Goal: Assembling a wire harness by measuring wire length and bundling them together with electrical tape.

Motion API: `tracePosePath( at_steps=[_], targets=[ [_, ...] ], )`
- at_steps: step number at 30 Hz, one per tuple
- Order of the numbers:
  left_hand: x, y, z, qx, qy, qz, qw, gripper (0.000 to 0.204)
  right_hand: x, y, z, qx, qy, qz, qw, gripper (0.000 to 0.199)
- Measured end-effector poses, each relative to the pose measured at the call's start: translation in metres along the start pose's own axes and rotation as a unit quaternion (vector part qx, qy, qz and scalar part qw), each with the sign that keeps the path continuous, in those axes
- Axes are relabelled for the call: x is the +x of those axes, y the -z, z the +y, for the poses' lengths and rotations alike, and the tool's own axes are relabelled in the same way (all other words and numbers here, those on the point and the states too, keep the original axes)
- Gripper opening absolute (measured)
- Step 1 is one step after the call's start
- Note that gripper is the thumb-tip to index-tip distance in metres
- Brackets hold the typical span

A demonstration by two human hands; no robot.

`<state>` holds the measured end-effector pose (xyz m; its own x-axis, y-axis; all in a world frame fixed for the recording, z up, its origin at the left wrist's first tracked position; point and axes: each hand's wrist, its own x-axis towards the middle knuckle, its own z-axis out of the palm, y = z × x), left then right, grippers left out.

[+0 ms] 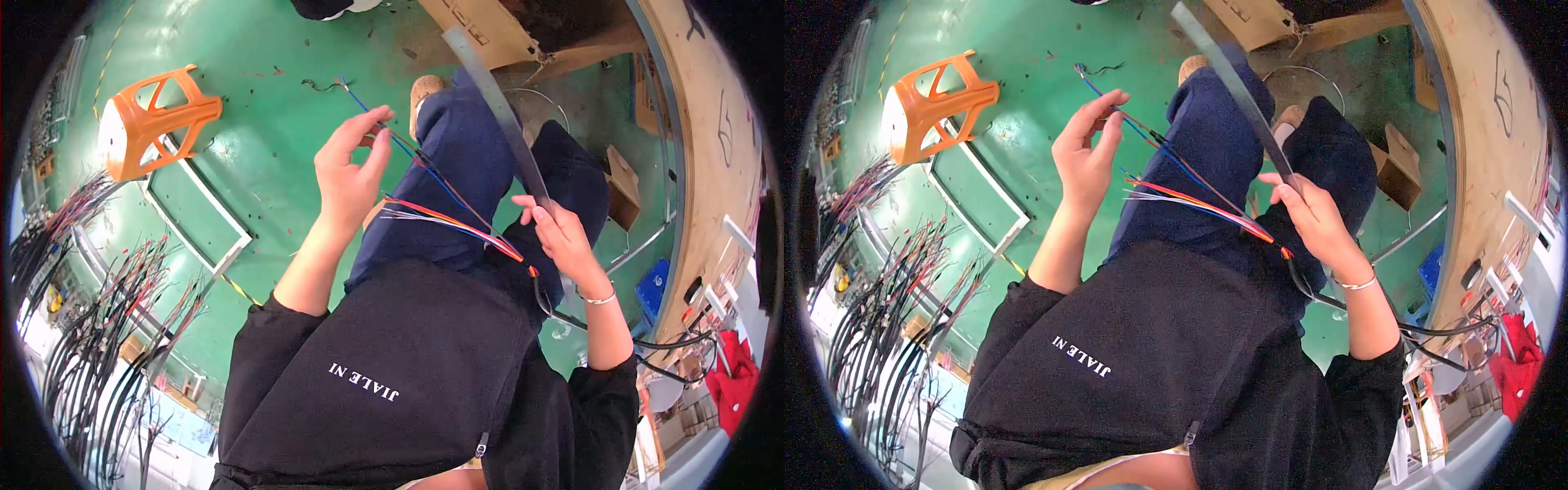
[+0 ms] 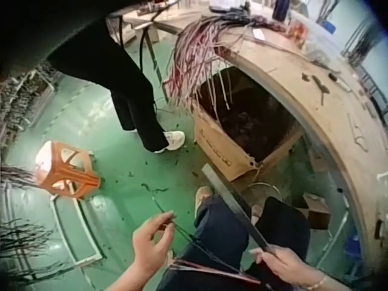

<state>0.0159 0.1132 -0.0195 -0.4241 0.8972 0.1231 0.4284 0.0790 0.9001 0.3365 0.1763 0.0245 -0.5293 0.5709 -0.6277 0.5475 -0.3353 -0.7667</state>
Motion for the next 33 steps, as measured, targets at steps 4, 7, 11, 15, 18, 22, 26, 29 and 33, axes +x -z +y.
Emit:
tracePosePath(
  at_steps=[4,7,11,15,18,22,26,29,33],
  targets=[
    [0.007,-0.001,0.007,-0.244,0.246,0.039,0.937,0.027,0.013,-0.007,-0.006,0.106,-0.056,-0.066,0.991,0.033],
    [0.016,-0.004,0.006,-0.324,0.280,0.083,0.900,0.035,0.015,-0.014,0.000,0.128,-0.044,-0.071,0.988,0.027],
    [0.022,-0.001,0.004,-0.415,0.314,0.064,0.852,0.035,0.013,-0.019,-0.005,0.129,-0.054,-0.075,0.987,0.024],
    [0.025,0.006,0.005,-0.441,0.308,0.074,0.839,0.031,0.014,-0.026,0.004,0.136,-0.063,-0.100,0.984,0.016],
    [0.025,0.009,0.006,-0.446,0.311,0.079,0.836,0.028,0.012,-0.030,0.003,0.121,-0.081,-0.110,0.983,0.012],
    [0.025,0.011,0.012,-0.449,0.303,0.079,0.837,0.027,0.011,-0.028,0.000,0.118,-0.098,-0.106,0.982,0.011],
    [0.028,0.008,0.011,-0.442,0.302,0.090,0.840,0.026,0.012,-0.022,-0.001,0.131,-0.106,-0.120,0.978,0.011],
    [0.032,0.011,0.003,-0.421,0.296,0.096,0.852,0.023,0.009,-0.016,0.002,0.135,-0.111,-0.125,0.977,0.011],
    [0.026,0.006,-0.003,-0.414,0.305,0.097,0.852,0.025,-0.001,-0.018,0.001,0.142,-0.084,-0.116,0.980,0.012]
  ],
)
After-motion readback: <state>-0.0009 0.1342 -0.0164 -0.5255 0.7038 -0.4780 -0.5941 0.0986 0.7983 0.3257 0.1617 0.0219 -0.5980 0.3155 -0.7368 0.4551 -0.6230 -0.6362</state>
